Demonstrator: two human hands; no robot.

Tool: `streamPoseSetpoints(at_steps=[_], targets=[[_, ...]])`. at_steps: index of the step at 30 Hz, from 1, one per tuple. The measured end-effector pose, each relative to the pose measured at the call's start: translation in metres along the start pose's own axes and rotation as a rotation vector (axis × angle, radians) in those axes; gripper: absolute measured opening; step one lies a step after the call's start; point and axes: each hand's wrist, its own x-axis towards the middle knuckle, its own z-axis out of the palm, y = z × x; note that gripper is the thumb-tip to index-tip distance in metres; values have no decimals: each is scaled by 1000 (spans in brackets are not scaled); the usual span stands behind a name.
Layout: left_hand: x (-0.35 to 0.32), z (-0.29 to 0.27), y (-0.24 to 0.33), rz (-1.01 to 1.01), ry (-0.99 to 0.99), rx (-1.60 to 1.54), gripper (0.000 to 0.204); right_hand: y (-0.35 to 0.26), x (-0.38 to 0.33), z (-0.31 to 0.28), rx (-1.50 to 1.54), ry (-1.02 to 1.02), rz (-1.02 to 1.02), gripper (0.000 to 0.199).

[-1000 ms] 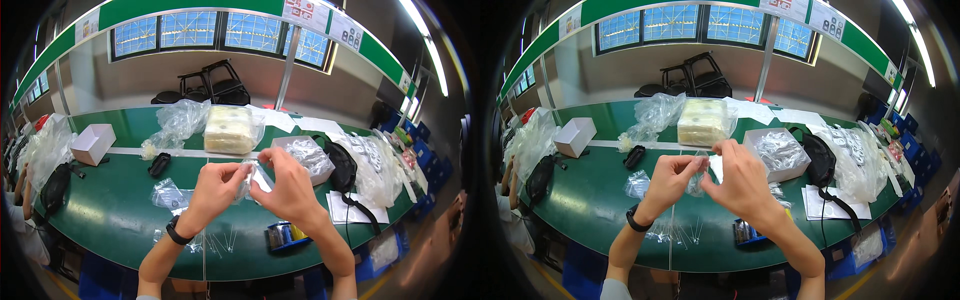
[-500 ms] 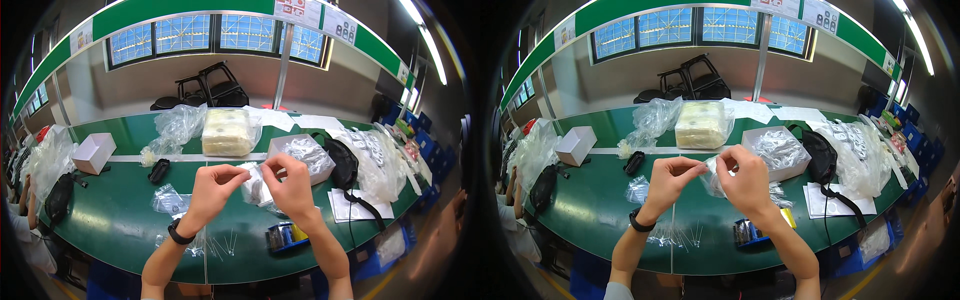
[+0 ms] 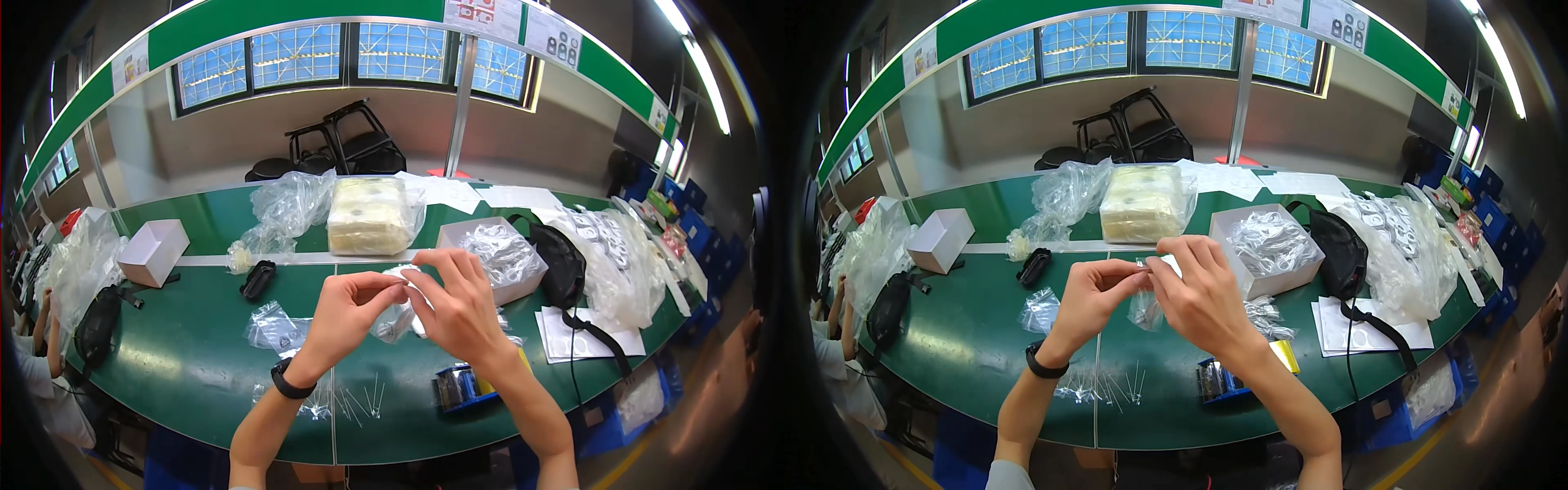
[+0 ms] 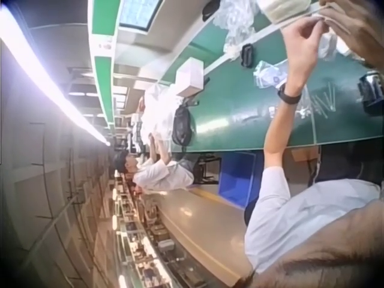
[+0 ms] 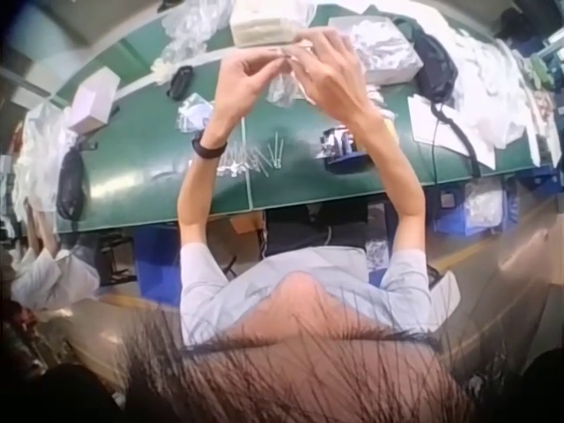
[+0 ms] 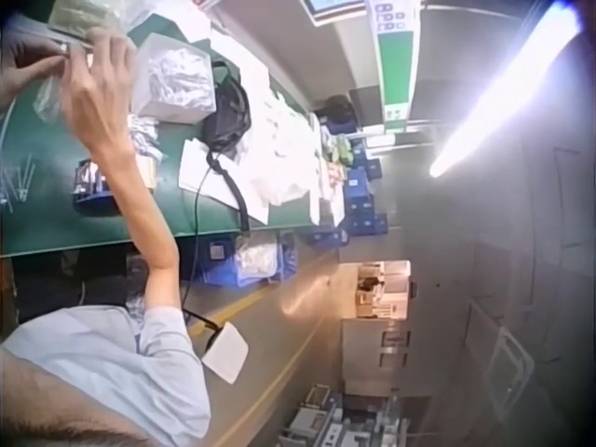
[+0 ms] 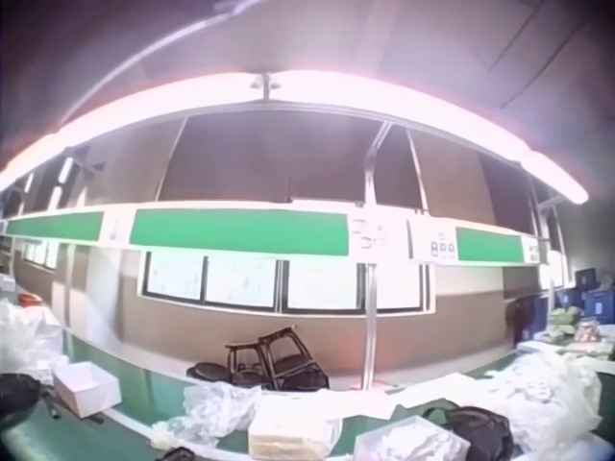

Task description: Packaging small manufactured components into individual plastic bags and sealing them on an assembly line.

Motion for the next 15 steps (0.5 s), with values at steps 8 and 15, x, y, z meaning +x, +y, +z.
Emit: streamPoseSetpoints(at_steps=[8,15], targets=[[-9,4,15,110,-32,303,20,4,7,-5,-32,-94,-170,21],[-14,10,16,122,-16,345,18,5,3,-4,-57,-93,-215,19]])
